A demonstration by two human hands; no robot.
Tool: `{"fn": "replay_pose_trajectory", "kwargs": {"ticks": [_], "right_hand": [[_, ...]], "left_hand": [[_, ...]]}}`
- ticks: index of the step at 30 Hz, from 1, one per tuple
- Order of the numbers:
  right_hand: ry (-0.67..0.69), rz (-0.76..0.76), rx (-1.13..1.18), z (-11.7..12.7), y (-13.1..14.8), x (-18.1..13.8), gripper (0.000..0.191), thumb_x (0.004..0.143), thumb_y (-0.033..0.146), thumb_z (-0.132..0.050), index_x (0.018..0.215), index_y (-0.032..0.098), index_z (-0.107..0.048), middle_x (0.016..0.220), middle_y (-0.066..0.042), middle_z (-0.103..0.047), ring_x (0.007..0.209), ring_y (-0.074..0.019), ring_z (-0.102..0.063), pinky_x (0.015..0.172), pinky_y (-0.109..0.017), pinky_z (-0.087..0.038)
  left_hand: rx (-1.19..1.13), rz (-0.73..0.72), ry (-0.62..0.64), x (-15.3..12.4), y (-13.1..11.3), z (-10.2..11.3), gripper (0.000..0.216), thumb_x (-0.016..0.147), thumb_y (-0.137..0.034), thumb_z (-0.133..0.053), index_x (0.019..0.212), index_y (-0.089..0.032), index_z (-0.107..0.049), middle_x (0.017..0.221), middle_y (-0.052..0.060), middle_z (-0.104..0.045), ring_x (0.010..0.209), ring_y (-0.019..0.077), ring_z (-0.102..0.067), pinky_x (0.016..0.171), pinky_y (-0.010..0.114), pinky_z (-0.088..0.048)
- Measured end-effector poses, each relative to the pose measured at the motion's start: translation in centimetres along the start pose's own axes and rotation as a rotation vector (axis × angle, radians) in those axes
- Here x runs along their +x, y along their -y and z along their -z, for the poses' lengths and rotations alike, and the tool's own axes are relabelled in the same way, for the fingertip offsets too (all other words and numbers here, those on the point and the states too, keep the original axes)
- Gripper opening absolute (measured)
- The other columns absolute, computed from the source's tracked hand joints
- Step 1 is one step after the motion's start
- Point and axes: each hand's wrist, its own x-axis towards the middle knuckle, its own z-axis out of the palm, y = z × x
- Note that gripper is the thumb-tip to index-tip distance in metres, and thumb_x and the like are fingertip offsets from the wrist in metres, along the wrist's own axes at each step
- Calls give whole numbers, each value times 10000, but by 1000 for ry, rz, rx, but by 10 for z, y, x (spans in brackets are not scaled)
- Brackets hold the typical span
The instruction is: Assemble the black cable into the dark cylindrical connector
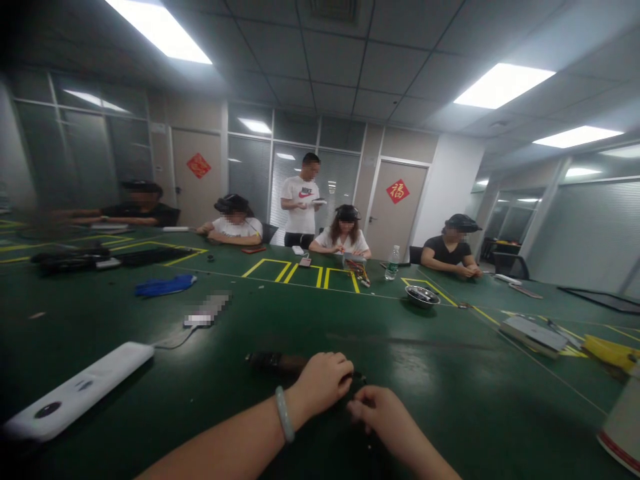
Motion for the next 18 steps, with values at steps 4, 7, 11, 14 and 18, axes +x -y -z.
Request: {"fn": "replay_pose_trajectory", "kwargs": {"ticks": [4, 7, 11, 14, 18], "right_hand": [[-13, 6, 131, 0, -8, 15, 379, 786, 513, -540, 830, 146, -621, 685, -5, -633, 490, -80, -479, 456, -191, -340], [-73, 25, 170, -4, -12, 23, 389, 776, 525, -542, 802, 143, -617, 680, -5, -621, 497, -77, -477, 449, -186, -345], [-158, 33, 247, -11, -16, 33, 361, 777, 511, -534, 782, 157, -604, 694, 1, -614, 524, -83, -501, 457, -187, -373], [-179, 31, 248, -11, -19, 40, 325, 756, 478, -562, 824, 162, -597, 708, -3, -629, 526, -91, -513, 437, -187, -372], [-231, -4, 183, -1, -28, 43, 312, 735, 466, -599, 823, 166, -590, 664, 1, -628, 499, -95, -516, 426, -190, -368]], "left_hand": [[-28, 4, -12, 0, 3, -1, 143, 889, -324, -512, 958, -229, -593, 963, 32, -602, 909, 194, -568, 789, 318, -430], [-59, 17, -11, 2, 4, -2, 154, 871, -349, -543, 960, -236, -600, 966, 26, -601, 913, 196, -565, 780, 317, -430], [-86, 50, 8, 4, 4, -2, 171, 833, -332, -589, 979, -246, -614, 984, 23, -601, 934, 198, -560, 786, 315, -430], [-84, 50, 24, 4, 4, -1, 187, 829, -323, -593, 999, -250, -621, 999, 27, -604, 948, 203, -561, 791, 319, -433], [-104, 52, 3, 4, 3, -2, 206, 844, -368, -578, 1005, -248, -626, 993, 33, -619, 934, 210, -573, 801, 336, -439]]}}
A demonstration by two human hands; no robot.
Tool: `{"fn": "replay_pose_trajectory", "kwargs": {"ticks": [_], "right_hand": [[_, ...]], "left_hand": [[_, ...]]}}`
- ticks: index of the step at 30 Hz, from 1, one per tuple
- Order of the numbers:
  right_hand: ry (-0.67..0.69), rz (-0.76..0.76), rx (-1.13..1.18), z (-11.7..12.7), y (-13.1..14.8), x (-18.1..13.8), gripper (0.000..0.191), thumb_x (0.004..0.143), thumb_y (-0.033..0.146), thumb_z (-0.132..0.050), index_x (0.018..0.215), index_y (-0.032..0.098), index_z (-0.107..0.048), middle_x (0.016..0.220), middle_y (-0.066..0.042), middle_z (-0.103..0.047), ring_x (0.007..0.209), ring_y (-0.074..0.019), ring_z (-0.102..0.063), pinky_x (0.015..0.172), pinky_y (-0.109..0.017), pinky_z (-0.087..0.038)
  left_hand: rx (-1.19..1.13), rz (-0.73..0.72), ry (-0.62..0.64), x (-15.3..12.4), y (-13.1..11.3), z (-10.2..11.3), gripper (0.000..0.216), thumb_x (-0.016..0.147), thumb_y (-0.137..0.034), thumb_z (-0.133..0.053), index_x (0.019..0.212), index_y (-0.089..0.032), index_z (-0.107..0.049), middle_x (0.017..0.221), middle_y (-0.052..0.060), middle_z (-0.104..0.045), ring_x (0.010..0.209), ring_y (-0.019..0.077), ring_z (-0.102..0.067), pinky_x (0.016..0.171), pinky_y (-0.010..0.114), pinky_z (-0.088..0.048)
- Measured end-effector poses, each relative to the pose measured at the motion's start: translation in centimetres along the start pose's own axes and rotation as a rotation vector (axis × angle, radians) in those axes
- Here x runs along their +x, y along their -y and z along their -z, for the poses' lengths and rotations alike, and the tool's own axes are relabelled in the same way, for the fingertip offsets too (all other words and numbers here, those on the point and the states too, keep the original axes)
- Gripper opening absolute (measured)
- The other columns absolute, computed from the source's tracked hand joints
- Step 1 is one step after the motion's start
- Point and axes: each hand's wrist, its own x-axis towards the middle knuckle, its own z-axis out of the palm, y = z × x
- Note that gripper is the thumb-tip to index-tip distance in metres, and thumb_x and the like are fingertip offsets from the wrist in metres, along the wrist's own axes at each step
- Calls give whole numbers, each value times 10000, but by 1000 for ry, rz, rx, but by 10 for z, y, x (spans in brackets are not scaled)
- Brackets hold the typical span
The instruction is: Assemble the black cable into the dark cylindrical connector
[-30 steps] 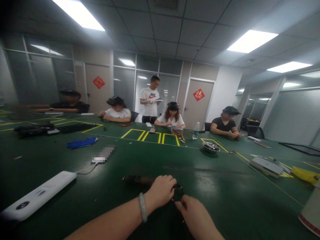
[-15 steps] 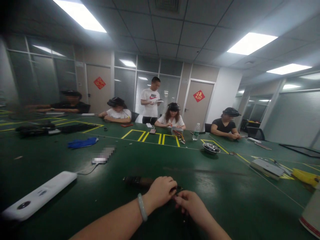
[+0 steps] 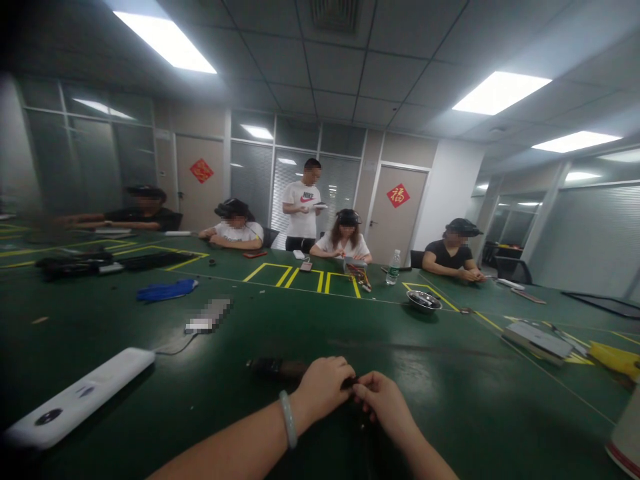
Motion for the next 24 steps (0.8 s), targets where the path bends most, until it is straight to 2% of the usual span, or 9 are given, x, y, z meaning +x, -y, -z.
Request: {"fn": "replay_pose_trajectory", "kwargs": {"ticks": [5, 11, 14, 17, 24], "right_hand": [[-53, -4, -165, 14, -8, 1, 279, 780, 439, -547, 753, 165, -595, 576, 10, -602, 472, -107, -519, 433, -202, -353], [-33, 87, -303, 14, 0, 2, 215, 788, 348, -544, 841, 174, -659, 753, -18, -699, 695, -160, -641, 600, -225, -432], [14, 100, -309, 16, 6, 3, 233, 788, 327, -541, 898, 169, -673, 791, -27, -709, 709, -164, -647, 597, -226, -431], [33, 80, -309, 19, 8, 5, 232, 780, 319, -543, 881, 159, -677, 716, -17, -691, 618, -149, -619, 537, -221, -404], [10, 92, -212, 16, -10, 9, 240, 782, 355, -553, 831, 153, -673, 689, -11, -674, 594, -138, -592, 555, -227, -408]], "left_hand": [[20, 0, -3, 1, -3, 1, 184, 854, -343, -559, 959, -217, -643, 970, 54, -636, 944, 212, -575, 818, 331, -439], [44, -33, 1, 1, -4, 7, 196, 877, -334, -517, 952, -212, -650, 959, 52, -645, 899, 197, -594, 797, 315, -450], [29, -45, -14, 0, -3, 8, 195, 879, -337, -517, 956, -215, -648, 960, 38, -651, 878, 189, -604, 780, 306, -456], [19, -41, -23, -1, -3, 7, 186, 879, -335, -521, 956, -218, -643, 957, 26, -654, 870, 181, -608, 768, 300, -459], [3, -25, -37, -2, -3, 5, 184, 887, -337, -520, 961, -226, -647, 949, 20, -656, 865, 183, -607, 784, 316, -459]]}}
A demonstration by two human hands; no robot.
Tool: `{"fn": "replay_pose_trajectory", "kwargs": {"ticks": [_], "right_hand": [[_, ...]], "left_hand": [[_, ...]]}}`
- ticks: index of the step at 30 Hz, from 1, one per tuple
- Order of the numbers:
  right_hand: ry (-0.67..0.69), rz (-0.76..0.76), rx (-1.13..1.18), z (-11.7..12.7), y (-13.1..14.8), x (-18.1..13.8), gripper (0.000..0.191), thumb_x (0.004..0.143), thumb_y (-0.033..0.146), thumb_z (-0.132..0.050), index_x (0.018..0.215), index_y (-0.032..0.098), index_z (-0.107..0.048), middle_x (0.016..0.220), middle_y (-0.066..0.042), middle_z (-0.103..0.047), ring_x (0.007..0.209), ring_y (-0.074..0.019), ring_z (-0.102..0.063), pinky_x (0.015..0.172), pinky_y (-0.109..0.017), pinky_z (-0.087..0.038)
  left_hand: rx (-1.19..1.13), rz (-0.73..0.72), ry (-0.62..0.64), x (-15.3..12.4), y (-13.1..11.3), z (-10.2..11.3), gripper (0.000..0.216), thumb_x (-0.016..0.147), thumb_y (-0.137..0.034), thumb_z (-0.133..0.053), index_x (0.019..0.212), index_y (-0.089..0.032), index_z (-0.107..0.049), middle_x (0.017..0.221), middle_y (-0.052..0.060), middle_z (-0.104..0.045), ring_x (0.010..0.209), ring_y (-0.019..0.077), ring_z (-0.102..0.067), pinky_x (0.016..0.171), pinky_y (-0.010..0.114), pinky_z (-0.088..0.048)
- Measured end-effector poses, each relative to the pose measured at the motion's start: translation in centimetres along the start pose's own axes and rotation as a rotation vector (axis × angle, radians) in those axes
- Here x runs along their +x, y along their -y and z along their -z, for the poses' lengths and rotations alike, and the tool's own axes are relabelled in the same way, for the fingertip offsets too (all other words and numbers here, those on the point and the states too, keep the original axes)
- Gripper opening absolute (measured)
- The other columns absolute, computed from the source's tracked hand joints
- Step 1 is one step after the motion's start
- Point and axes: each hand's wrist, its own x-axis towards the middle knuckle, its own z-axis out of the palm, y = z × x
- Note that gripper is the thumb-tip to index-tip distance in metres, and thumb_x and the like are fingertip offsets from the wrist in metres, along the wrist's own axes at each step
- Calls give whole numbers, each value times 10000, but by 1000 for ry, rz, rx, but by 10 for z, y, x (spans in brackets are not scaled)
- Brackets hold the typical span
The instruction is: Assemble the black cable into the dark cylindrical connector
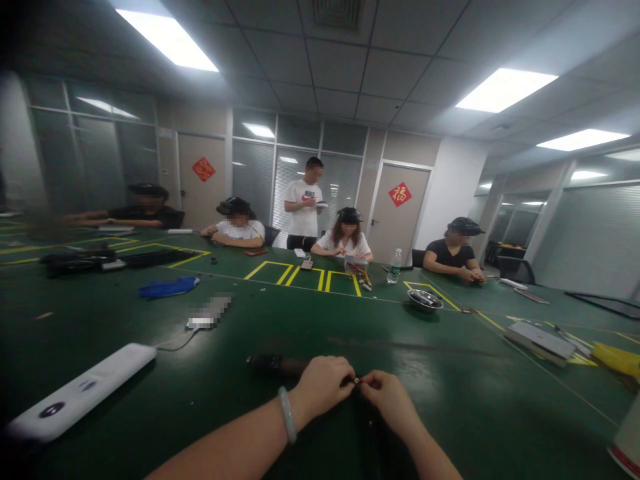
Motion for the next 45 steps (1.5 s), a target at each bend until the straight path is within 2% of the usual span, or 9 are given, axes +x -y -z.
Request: {"fn": "replay_pose_trajectory", "kwargs": {"ticks": [4, 14, 22, 36, 45], "right_hand": [[-7, 1, -9, -1, -4, 1, 244, 779, 355, -552, 834, 155, -679, 705, -16, -682, 641, -157, -614, 573, -236, -411], [-30, 41, -71, -6, 8, -4, 207, 765, 340, -565, 815, 197, -706, 779, -24, -715, 749, -187, -654, 644, -245, -436], [-37, 40, -57, -4, 2, -3, 260, 793, 360, -536, 905, 191, -698, 803, -38, -717, 736, -189, -655, 671, -261, -454], [-64, 54, -99, -9, 2, -3, 221, 782, 350, -543, 843, 210, -702, 775, -23, -713, 715, -183, -649, 653, -255, -441], [-28, 49, -63, -9, -5, -1, 277, 793, 330, -509, 960, 202, -690, 854, -38, -720, 779, -195, -658, 702, -266, -458]], "left_hand": [[-9, -6, -2, 0, 1, -1, 193, 888, -341, -517, 976, -232, -648, 960, 22, -653, 879, 184, -603, 790, 316, -457], [10, -29, -14, 3, -1, -2, 150, 875, -290, -524, 918, -220, -650, 938, 21, -652, 858, 172, -596, 779, 292, -456], [-6, -12, -13, 1, 1, -4, 168, 875, -326, -536, 958, -227, -643, 950, 18, -657, 878, 181, -599, 793, 308, -453], [1, -31, -7, 2, 2, -4, 159, 879, -313, -518, 930, -229, -643, 947, 15, -656, 869, 181, -597, 771, 302, -458], [-30, -8, -5, 2, 2, -5, 167, 853, -324, -559, 964, -231, -642, 965, 23, -656, 897, 192, -596, 810, 313, -447]]}}
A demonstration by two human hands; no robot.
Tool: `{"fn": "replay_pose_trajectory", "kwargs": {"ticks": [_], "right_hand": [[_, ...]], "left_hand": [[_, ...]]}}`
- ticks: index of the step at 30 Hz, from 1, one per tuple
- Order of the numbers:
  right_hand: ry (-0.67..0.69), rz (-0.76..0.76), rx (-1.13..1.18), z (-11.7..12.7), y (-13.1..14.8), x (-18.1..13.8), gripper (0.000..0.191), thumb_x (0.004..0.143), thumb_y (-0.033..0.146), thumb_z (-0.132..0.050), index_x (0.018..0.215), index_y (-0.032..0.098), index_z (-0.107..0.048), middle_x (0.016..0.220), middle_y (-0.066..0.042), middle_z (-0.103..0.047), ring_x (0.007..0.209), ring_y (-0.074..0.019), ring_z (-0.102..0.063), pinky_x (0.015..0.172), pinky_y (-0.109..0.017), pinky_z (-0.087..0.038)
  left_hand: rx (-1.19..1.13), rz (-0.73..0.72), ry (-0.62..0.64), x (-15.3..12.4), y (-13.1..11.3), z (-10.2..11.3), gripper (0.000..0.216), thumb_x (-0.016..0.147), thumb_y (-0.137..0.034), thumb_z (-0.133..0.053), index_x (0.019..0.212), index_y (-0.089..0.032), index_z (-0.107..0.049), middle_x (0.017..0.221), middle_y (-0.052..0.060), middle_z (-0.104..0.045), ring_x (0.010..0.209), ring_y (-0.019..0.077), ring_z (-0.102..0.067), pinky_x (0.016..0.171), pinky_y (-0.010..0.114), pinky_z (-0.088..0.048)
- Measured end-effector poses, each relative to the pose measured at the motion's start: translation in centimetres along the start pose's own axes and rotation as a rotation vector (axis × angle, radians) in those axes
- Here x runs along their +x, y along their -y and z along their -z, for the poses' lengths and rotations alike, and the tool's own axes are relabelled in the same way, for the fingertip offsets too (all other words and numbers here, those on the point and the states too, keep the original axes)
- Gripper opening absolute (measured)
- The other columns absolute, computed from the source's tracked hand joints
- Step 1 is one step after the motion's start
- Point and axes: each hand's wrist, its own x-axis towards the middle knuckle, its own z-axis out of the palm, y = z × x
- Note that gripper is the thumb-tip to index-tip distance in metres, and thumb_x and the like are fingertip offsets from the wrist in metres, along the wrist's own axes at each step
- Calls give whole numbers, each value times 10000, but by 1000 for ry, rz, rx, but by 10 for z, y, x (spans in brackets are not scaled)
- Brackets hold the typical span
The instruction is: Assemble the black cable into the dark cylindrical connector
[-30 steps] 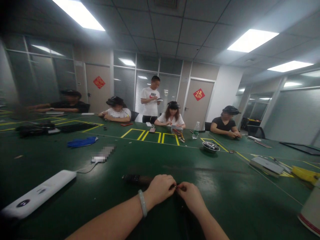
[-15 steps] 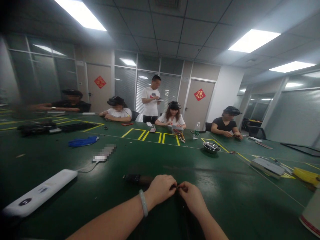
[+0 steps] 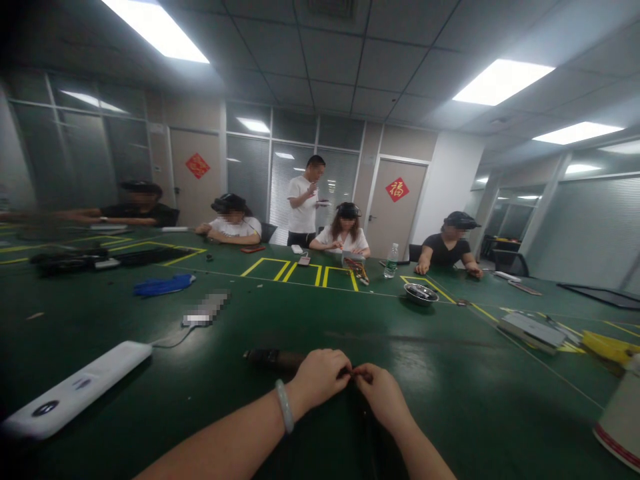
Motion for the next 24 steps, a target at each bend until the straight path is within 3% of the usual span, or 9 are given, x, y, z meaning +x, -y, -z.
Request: {"fn": "replay_pose_trajectory", "kwargs": {"ticks": [12, 24], "right_hand": [[8, 23, 38, 3, 6, -2, 285, 809, 329, -493, 964, 186, -685, 894, -42, -716, 839, -199, -651, 757, -284, -465], [-47, -27, 2, 4, 10, -7, 273, 801, 332, -532, 951, 178, -700, 828, -48, -714, 757, -183, -645, 674, -268, -458]], "left_hand": [[53, 2, 14, -1, -3, 3, 143, 864, -299, -547, 969, -217, -599, 957, 26, -631, 908, 186, -579, 797, 304, -437], [7, 36, 9, 2, -1, -2, 144, 851, -307, -574, 954, -218, -624, 963, 25, -648, 914, 193, -588, 828, 309, -433]]}}
